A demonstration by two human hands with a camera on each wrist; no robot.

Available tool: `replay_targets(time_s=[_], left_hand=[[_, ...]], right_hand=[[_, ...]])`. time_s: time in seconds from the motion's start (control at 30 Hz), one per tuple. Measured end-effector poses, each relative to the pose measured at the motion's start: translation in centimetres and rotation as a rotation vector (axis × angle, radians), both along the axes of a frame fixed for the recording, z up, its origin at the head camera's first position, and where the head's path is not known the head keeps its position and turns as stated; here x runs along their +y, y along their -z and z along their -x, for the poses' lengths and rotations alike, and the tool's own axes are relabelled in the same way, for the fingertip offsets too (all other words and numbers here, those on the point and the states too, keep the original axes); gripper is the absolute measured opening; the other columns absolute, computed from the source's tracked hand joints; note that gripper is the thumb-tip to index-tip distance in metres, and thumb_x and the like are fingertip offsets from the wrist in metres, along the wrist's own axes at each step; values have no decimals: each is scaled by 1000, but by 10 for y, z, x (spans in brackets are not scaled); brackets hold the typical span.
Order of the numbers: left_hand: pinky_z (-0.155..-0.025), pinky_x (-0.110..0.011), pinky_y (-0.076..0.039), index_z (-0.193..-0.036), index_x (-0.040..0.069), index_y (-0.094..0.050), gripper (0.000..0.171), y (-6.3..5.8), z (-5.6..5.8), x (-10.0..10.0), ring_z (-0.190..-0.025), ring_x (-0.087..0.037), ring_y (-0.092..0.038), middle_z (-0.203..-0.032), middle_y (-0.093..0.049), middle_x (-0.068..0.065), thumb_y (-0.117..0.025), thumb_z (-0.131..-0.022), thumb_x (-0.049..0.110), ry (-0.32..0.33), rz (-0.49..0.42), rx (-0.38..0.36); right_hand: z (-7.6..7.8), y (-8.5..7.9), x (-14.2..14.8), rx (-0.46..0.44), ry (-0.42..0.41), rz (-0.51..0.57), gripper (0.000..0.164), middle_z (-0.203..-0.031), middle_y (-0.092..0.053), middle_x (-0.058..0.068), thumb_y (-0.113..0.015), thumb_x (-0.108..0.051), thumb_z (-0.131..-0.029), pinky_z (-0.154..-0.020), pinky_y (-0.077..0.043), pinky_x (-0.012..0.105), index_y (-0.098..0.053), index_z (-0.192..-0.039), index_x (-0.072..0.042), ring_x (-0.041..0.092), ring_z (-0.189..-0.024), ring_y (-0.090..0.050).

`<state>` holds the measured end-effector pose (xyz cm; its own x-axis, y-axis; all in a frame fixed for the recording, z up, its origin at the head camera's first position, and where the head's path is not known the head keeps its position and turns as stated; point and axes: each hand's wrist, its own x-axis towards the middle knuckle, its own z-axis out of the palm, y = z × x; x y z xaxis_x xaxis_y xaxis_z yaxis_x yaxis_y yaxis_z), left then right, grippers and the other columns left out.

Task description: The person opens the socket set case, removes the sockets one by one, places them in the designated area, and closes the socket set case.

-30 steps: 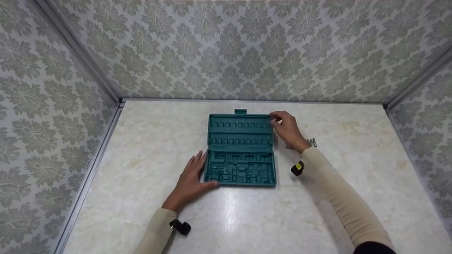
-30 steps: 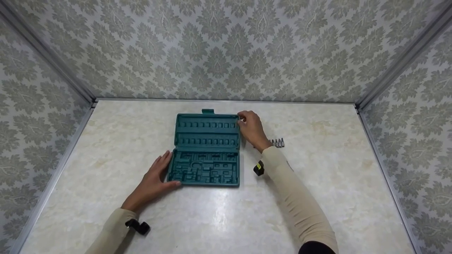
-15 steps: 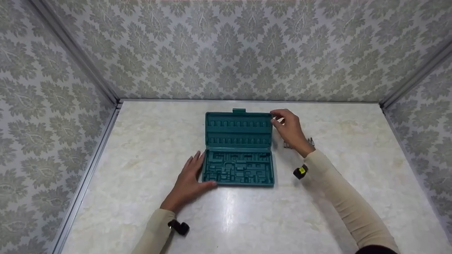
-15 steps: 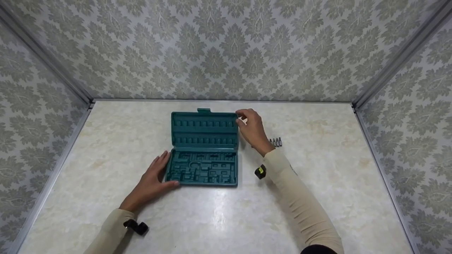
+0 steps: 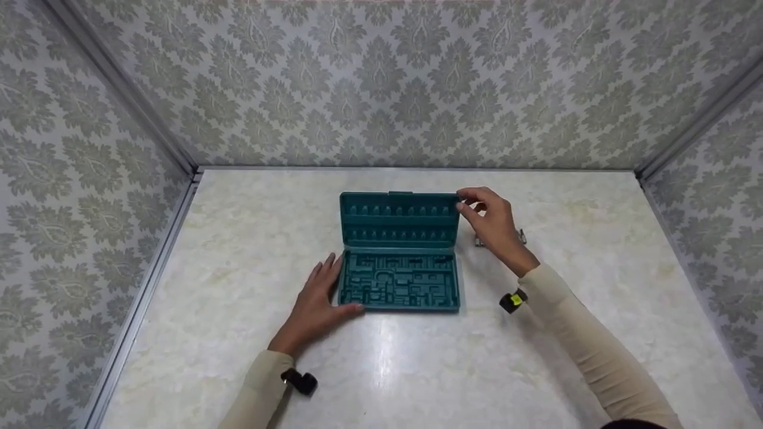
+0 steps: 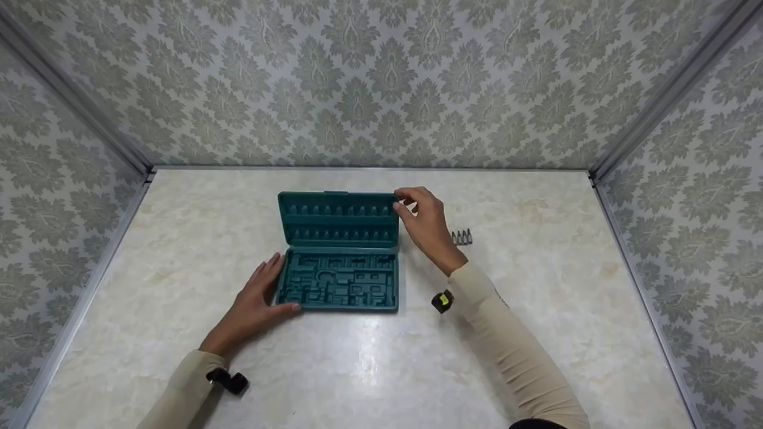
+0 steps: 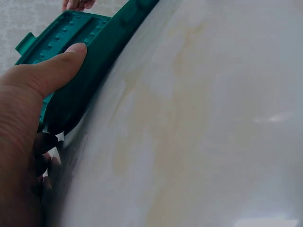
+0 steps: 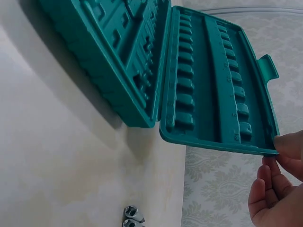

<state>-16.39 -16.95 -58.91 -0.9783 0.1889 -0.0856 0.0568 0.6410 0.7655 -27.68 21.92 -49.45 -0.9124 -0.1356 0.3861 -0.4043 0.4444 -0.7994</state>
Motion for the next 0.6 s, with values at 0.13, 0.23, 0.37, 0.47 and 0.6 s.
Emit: replay_targets(time_s=[0.13,0.23,0.37,0.47,0.6], left_hand=[[-133,-67,-13,-178,37,-21,120,0,0,0,-171,-31,-4,-185,-13,8,-89,-83,66,-5,4,7],[-133,-67,-15,-178,33,-22,119,0,0,1,-171,-34,-7,-185,-15,4,-90,-84,62,-3,12,25],[-133,-65,-16,-178,29,-24,119,0,0,2,-171,-35,-8,-185,-16,0,-90,-84,60,1,19,38],[-133,-66,-16,-178,28,-23,120,0,0,1,-171,-35,-8,-185,-16,0,-90,-84,62,6,19,36],[-133,-66,-16,-177,30,-23,120,1,0,0,-171,-33,-7,-184,-15,3,-89,-83,66,12,8,36]], right_hand=[[-10,-3,1,7,0,1,26,-127,-75,8,-72,-13,-109,-90,-51,30,-77,-134,-6,19,-111,-67],[-17,-5,1,12,3,6,26,-124,-75,8,-73,-13,-108,-90,-51,26,-77,-132,-6,17,-109,-67],[-27,-5,0,26,-6,33,24,-122,-75,8,-74,-12,-107,-89,-51,25,-78,-130,-6,16,-106,-66],[-36,-4,0,45,-16,51,24,-120,-75,8,-75,-10,-106,-89,-52,23,-78,-129,-4,17,-105,-66],[-47,-3,-1,70,-30,64,23,-117,-74,7,-75,-8,-106,-87,-53,22,-77,-127,0,18,-99,-65]])
